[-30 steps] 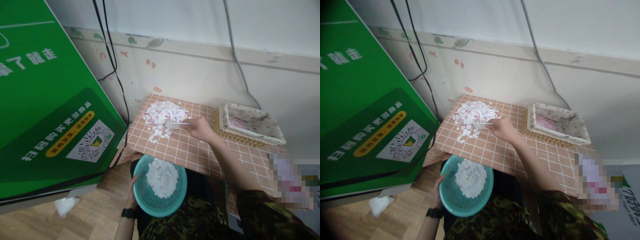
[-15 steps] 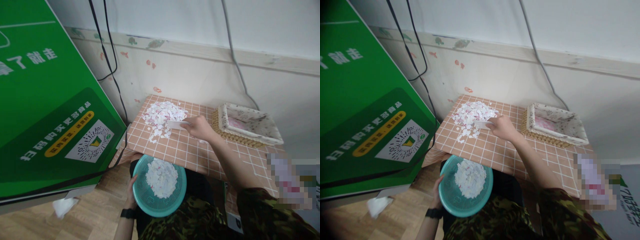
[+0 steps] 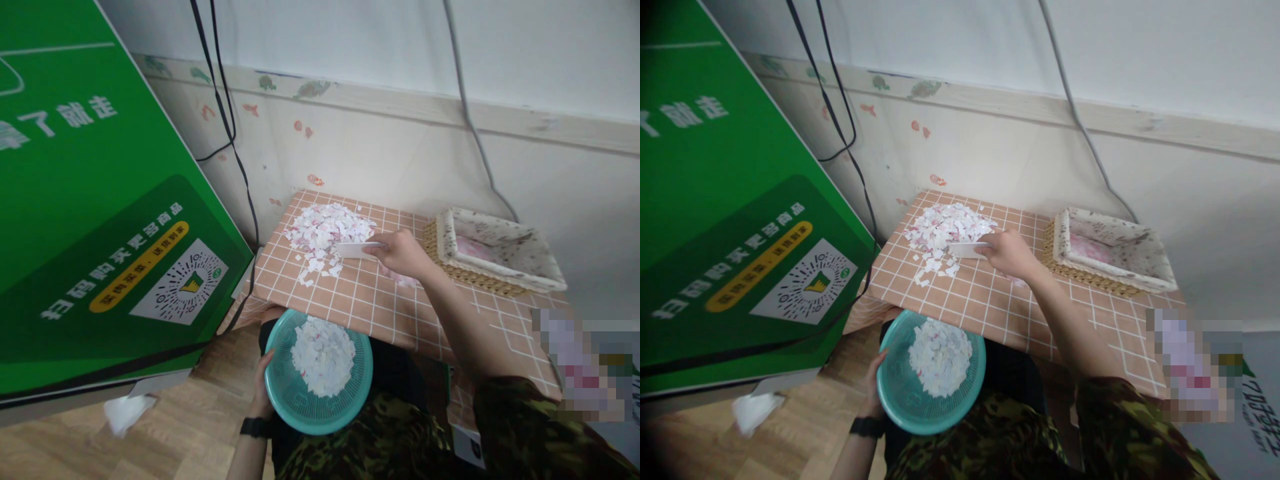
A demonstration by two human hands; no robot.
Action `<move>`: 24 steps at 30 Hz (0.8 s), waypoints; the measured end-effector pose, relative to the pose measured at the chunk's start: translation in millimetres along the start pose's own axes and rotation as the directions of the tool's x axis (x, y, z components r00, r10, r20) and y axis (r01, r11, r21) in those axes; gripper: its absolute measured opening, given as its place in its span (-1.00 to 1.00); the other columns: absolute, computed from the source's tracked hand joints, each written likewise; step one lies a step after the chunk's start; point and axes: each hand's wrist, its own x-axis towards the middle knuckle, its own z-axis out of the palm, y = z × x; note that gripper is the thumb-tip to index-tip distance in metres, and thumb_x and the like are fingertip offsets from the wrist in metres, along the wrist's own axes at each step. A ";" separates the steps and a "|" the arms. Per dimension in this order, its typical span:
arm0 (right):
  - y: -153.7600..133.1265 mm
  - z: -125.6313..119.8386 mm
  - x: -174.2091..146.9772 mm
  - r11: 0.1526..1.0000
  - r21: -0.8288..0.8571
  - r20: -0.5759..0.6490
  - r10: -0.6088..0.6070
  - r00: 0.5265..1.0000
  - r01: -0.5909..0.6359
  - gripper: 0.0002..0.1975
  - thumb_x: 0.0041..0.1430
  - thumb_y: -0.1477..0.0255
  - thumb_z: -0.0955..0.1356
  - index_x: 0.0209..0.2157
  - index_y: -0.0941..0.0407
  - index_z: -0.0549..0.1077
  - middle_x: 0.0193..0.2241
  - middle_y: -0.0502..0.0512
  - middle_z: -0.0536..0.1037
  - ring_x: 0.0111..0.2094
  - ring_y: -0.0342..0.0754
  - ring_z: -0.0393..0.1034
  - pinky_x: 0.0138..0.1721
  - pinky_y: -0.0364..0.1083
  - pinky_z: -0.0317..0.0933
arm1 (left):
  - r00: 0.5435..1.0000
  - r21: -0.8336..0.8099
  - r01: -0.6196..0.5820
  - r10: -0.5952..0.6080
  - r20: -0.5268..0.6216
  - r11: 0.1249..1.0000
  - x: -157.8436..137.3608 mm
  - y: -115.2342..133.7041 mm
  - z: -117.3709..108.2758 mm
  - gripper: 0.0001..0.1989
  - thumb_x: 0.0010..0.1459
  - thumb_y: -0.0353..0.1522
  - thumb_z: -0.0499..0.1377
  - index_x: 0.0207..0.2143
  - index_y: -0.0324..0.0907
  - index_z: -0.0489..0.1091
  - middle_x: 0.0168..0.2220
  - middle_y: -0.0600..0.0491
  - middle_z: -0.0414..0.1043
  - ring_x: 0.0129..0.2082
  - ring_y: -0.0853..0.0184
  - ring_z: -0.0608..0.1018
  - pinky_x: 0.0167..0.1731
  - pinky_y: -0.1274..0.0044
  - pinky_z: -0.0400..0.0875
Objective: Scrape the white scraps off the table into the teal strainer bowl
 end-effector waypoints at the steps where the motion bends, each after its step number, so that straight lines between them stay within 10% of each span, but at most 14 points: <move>1: -0.2 0.9 0.1 1.000 0.011 -0.017 0.004 1.000 -0.004 -0.79 0.17 0.36 0.26 -0.34 0.07 0.53 -0.55 0.01 0.51 -0.52 -0.15 0.33 -0.45 -0.14 0.08 | 1.000 -0.001 0.004 -0.004 0.004 1.000 0.4 0.0 0.1 -0.78 -0.27 -0.25 0.30 -0.53 -0.20 0.52 -0.51 0.02 0.54 -0.43 0.12 0.54 -0.34 0.31 0.41; 24: 1.6 16.6 -1.5 0.998 0.038 -0.045 0.045 0.998 -0.044 -0.78 0.18 0.34 0.26 -0.28 0.06 0.53 -0.48 0.04 0.56 -0.47 -0.09 0.40 -0.42 -0.12 0.12 | 0.997 -0.036 0.042 -0.040 0.067 0.998 -0.3 -0.6 -0.5 -0.76 -0.23 -0.26 0.30 -0.47 -0.22 0.54 -0.47 0.01 0.57 -0.46 0.16 0.54 -0.35 0.33 0.45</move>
